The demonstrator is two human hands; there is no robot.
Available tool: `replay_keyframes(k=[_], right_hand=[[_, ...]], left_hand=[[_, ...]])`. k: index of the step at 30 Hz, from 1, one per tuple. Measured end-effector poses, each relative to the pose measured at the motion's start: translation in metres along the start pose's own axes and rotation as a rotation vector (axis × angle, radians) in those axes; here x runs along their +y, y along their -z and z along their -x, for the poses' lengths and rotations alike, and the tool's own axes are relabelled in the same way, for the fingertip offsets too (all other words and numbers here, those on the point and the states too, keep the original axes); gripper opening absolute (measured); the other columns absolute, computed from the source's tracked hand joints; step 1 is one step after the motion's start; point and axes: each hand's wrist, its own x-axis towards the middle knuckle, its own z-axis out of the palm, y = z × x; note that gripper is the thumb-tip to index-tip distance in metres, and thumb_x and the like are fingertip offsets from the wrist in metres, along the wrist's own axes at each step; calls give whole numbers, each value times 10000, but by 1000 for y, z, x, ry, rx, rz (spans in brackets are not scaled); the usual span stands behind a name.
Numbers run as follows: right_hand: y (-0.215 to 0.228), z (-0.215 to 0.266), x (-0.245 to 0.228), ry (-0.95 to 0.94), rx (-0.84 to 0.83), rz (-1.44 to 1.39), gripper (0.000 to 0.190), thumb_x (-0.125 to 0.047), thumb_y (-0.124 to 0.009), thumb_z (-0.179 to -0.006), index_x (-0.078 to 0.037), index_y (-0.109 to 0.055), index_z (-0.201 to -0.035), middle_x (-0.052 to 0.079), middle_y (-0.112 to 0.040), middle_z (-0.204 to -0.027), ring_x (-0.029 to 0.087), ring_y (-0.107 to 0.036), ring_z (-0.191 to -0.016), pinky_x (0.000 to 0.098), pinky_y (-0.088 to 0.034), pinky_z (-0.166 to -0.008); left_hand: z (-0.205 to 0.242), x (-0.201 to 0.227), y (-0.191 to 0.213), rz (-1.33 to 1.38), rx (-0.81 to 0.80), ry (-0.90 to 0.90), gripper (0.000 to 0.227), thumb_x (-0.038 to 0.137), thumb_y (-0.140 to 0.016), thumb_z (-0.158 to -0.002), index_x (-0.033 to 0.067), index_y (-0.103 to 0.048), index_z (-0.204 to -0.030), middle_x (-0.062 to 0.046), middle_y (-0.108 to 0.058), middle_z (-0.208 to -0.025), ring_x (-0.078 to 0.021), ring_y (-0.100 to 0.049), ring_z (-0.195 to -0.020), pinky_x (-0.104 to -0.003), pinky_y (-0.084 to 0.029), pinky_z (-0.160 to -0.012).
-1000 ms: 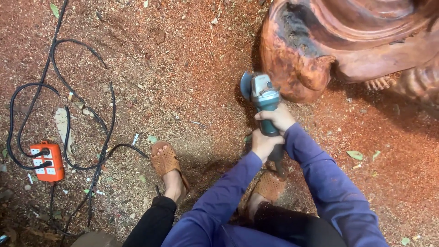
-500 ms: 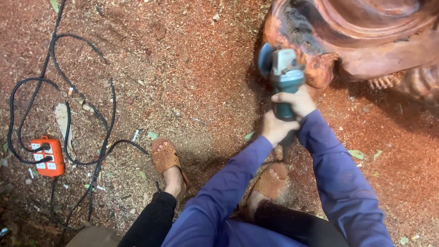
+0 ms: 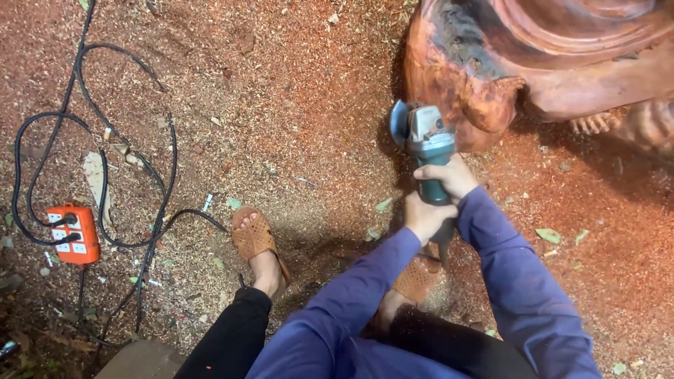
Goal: Using a handheld angle grinder to smooth and shape the surface of a large wooden sculpture.
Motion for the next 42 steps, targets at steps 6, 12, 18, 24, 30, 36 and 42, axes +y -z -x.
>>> replay_keyframes(k=[6, 12, 18, 24, 30, 36, 42], right_hand=[[-10, 3, 8, -37, -22, 26, 413, -50, -901, -570, 15, -704, -926, 123, -655, -834, 239, -646, -826, 403, -494, -808], [-14, 3, 8, 67, 50, -84, 532, 57, -881, -520, 30, -676, -1011, 138, -654, -869, 260, -637, -837, 434, -498, -811], [-9, -4, -42, 202, 149, -181, 567, -34, -881, -643, -37, -590, -1129, 72, -635, -956, 190, -617, -909, 388, -489, -851], [-23, 19, -47, 103, 177, -222, 478, -75, -857, -642, -84, -595, -1042, 51, -614, -902, 169, -589, -852, 370, -463, -823], [-25, 19, -17, 45, 145, -210, 437, -55, -863, -606, -40, -648, -986, 72, -610, -855, 181, -584, -804, 386, -473, -777], [-31, 23, -10, 15, 134, -212, 395, -69, -871, -602, -35, -678, -945, 84, -638, -840, 190, -593, -798, 375, -475, -790], [-39, 28, -12, 4, 132, -227, 372, -69, -877, -582, -13, -702, -905, 105, -658, -825, 205, -619, -789, 371, -478, -782]], left_hand=[[7, -9, 4, 60, 19, -9, 478, 5, -822, -490, -8, -707, -954, -158, -719, -848, -260, -713, -859, -352, -551, -750], [0, -9, 14, -20, -29, -105, 507, 35, -841, -510, -39, -690, -988, -215, -721, -894, -316, -726, -913, -392, -559, -808], [-32, 47, 11, -109, -165, -200, 559, 90, -875, -475, 4, -699, -998, -163, -738, -888, -284, -731, -926, -396, -569, -796], [-27, 42, 16, -186, -150, -125, 516, 109, -864, -444, 49, -723, -936, -109, -736, -823, -233, -731, -865, -332, -563, -773], [-19, 10, 21, -157, -91, -90, 520, 102, -865, -447, 31, -717, -941, -141, -733, -823, -252, -730, -841, -356, -558, -731], [-11, 3, 33, -107, -76, -75, 502, 68, -870, -455, 33, -711, -930, -116, -730, -814, -217, -715, -828, -325, -556, -733], [-5, 5, 40, -132, -63, -59, 509, 54, -863, -437, 43, -715, -924, -99, -719, -783, -196, -705, -781, -295, -549, -716]])
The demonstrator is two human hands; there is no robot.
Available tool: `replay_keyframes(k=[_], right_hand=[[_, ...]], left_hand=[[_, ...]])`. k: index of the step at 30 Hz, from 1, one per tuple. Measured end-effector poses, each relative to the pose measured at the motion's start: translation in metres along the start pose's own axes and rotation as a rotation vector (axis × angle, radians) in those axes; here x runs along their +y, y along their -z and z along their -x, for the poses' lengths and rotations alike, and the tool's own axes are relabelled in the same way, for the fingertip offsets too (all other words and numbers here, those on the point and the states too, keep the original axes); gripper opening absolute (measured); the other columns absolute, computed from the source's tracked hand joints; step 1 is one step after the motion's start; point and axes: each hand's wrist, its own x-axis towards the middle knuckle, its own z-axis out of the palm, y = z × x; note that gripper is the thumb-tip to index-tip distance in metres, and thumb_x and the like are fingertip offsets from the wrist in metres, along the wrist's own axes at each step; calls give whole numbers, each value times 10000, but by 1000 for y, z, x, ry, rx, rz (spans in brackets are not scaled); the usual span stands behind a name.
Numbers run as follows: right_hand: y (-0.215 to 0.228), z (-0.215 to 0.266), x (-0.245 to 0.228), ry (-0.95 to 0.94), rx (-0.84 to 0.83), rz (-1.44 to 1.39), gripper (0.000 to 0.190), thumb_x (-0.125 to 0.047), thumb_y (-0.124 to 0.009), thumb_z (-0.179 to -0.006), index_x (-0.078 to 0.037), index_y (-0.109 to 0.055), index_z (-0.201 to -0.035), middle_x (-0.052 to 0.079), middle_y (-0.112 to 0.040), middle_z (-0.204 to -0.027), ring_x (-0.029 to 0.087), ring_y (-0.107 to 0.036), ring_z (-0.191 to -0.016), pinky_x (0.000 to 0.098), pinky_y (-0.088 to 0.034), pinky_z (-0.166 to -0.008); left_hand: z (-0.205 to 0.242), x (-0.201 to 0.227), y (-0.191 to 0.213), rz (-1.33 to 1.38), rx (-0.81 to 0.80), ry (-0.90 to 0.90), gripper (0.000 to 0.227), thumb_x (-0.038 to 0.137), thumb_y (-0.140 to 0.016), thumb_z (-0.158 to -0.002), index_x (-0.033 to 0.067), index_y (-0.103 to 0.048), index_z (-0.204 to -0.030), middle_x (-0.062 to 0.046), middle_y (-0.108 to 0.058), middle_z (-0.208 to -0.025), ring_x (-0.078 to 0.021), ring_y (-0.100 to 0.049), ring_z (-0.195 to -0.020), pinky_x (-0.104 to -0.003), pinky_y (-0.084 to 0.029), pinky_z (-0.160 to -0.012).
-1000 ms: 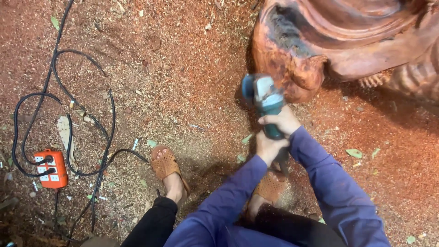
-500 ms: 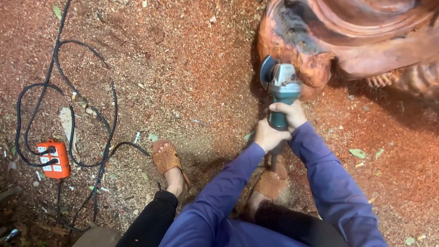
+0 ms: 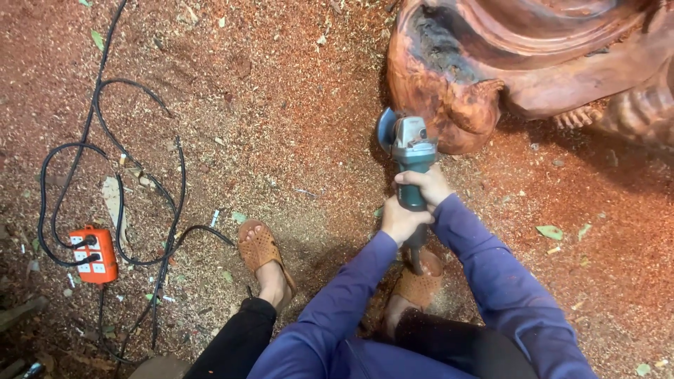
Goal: Using a handheld angle grinder to smooth and shape the surface of a large wooden sculpture.
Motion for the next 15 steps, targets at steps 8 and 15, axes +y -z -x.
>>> replay_keyframes(k=[8, 15], right_hand=[[-3, -7, 25, -90, -32, 16, 426, -32, -899, -577, 44, -692, -942, 169, -667, -806, 280, -685, -758, 414, -520, -745], [-3, -26, 15, 29, 48, 61, 497, -63, -925, -582, 30, -684, -1007, 155, -678, -871, 254, -684, -849, 434, -529, -808]], left_hand=[[24, 14, 11, 55, 15, 44, 436, -12, -839, -503, 12, -703, -917, -117, -712, -772, -223, -701, -753, -360, -562, -704], [6, 32, 17, 74, -58, -115, 460, -38, -815, -490, -13, -688, -932, -150, -702, -824, -256, -684, -835, -398, -542, -791]])
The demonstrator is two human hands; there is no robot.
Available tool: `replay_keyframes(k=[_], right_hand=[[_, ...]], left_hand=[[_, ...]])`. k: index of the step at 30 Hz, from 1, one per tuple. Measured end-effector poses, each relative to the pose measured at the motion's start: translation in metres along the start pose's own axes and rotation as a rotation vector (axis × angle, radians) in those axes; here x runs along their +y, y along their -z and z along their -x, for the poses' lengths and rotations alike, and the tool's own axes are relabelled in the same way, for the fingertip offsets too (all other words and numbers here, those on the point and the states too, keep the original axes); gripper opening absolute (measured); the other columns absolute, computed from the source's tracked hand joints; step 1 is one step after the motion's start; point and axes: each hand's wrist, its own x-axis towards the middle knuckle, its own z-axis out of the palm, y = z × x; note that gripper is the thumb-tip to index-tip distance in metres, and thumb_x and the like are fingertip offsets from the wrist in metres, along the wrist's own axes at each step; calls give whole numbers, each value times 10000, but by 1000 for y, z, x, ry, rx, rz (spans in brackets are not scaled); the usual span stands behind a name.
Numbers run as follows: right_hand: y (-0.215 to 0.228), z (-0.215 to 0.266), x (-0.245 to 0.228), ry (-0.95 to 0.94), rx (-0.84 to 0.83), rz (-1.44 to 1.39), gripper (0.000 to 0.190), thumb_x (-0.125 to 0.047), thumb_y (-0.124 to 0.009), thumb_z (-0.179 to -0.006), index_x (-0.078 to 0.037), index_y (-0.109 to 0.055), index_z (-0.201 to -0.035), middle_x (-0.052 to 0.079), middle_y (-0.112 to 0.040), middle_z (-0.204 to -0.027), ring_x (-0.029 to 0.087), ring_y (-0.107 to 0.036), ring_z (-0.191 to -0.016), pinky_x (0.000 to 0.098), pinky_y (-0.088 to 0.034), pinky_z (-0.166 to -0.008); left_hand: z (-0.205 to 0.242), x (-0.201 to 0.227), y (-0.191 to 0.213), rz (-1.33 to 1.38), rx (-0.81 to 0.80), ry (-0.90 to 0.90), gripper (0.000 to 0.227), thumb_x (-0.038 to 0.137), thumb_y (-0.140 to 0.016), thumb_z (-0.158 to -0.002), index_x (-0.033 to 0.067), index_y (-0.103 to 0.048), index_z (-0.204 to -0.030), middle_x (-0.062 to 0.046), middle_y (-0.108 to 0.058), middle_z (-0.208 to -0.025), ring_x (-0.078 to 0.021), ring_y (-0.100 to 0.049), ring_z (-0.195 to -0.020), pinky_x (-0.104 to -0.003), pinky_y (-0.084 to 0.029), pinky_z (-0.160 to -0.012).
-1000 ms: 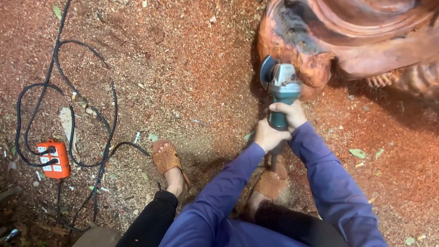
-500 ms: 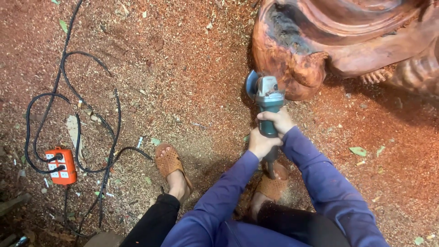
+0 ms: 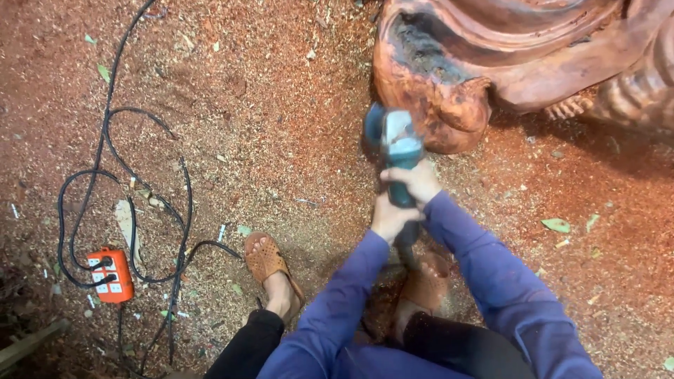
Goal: Using a handheld angle grinder to smooth and shape the surface of a large wooden sculpture.
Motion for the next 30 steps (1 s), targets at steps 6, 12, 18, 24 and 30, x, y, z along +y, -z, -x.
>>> replay_keyframes(k=[6, 12, 18, 24, 30], right_hand=[[-5, -4, -25, 22, 46, -30, 444, -103, -946, -582, 6, -682, -922, 123, -671, -797, 208, -675, -753, 398, -544, -732], [13, 11, -21, -40, 18, -6, 392, -95, -926, -587, 10, -697, -887, 133, -675, -766, 220, -685, -722, 387, -543, -708], [-1, 25, -12, -92, -12, 0, 329, -86, -901, -594, 15, -714, -846, 145, -679, -728, 234, -697, -684, 375, -543, -680], [-22, 24, 0, -136, -33, 15, 268, -77, -876, -600, 20, -732, -804, 157, -684, -691, 248, -709, -647, 362, -543, -651], [-19, 13, 11, -146, 0, 60, 307, -82, -885, -584, 36, -747, -831, 176, -692, -729, 259, -721, -701, 360, -531, -693]], left_hand=[[-32, -7, 3, -20, -57, -54, 445, -13, -841, -436, 53, -719, -859, -98, -684, -735, -193, -666, -754, -349, -540, -721], [-7, -11, -15, 17, -26, -1, 423, -13, -838, -445, 50, -721, -847, -98, -690, -732, -199, -671, -739, -346, -536, -713], [12, -13, 1, 41, 4, 39, 397, -14, -833, -457, 45, -723, -833, -98, -697, -728, -206, -677, -721, -341, -531, -703], [15, -15, 21, 75, 23, 75, 370, -14, -829, -469, 41, -725, -819, -98, -703, -724, -213, -683, -703, -337, -526, -692], [13, -11, 22, 48, -16, 76, 341, -7, -836, -478, 53, -735, -799, -86, -718, -720, -190, -697, -699, -296, -519, -696]])
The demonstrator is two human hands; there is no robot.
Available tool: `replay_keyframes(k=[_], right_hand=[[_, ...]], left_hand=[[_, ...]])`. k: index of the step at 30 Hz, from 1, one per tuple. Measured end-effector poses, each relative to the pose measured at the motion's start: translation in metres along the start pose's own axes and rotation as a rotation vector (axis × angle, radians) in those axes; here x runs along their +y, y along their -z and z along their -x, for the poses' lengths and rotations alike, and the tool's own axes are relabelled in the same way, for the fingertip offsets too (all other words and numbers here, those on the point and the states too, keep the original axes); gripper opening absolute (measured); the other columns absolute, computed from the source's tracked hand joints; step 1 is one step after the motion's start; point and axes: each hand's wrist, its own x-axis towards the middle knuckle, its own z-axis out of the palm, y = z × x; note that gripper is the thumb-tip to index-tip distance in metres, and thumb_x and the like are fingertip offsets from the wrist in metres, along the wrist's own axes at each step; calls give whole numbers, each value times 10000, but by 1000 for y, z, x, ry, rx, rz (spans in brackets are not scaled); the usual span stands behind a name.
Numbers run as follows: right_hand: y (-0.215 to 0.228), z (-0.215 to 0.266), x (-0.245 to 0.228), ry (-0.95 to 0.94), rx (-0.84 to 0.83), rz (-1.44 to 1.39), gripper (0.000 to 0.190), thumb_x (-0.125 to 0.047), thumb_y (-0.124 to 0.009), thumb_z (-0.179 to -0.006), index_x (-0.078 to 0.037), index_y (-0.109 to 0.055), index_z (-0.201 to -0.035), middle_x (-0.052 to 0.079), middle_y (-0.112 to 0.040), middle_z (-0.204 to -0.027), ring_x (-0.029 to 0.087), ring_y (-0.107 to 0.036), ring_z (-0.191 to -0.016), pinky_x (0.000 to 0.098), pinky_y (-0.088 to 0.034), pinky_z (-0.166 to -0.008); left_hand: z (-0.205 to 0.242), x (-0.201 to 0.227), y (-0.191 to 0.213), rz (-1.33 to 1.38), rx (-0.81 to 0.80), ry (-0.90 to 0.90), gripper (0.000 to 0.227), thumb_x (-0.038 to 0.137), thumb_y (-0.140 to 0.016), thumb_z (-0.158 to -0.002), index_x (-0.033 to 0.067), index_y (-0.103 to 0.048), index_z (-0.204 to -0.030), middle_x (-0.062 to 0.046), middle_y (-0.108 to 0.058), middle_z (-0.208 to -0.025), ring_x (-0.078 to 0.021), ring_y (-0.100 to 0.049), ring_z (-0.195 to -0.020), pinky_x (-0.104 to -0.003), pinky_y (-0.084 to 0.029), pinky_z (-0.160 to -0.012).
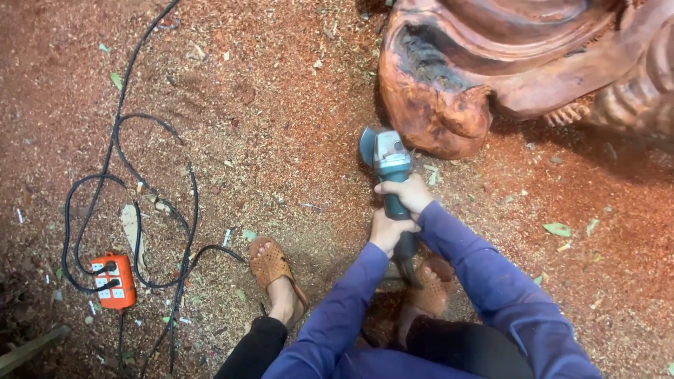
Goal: Using a handheld angle grinder to smooth and shape the surface of a large wooden sculpture.
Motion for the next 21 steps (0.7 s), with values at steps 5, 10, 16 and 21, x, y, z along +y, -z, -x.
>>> replay_keyframes(k=[5, 10, 16, 21], right_hand=[[9, 14, -33, 123, 87, -120, 408, -56, -912, -579, 44, -699, -913, 156, -663, -791, 232, -671, -767, 377, -513, -741], [19, 16, -33, 173, 132, -211, 435, -77, -920, -587, 28, -682, -935, 124, -650, -828, 216, -650, -812, 371, -491, -776], [21, 8, 15, 60, 93, -189, 446, -115, -930, -589, 46, -682, -923, 167, -668, -822, 268, -680, -796, 377, -513, -770], [18, 8, 15, 19, 87, -161, 423, -155, -932, -567, 50, -724, -873, 170, -685, -774, 258, -707, -770, 367, -532, -733]], left_hand=[[-26, 4, -11, -44, -69, -67, 414, -30, -848, -444, 42, -724, -832, -106, -717, -746, -208, -689, -738, -340, -544, -745], [-41, -6, -17, -173, -106, -96, 439, 9, -854, -435, 62, -729, -852, -88, -704, -738, -197, -687, -757, -349, -550, -756], [-18, -25, -5, -191, -88, -29, 385, -10, -842, -491, 50, -736, -857, -101, -727, -760, -224, -723, -764, -338, -566, -770], [-13, -10, 0, -184, -119, -40, 361, -14, -861, -473, 41, -722, -802, -110, -724, -730, -216, -712, -723, -335, -553, -760]])
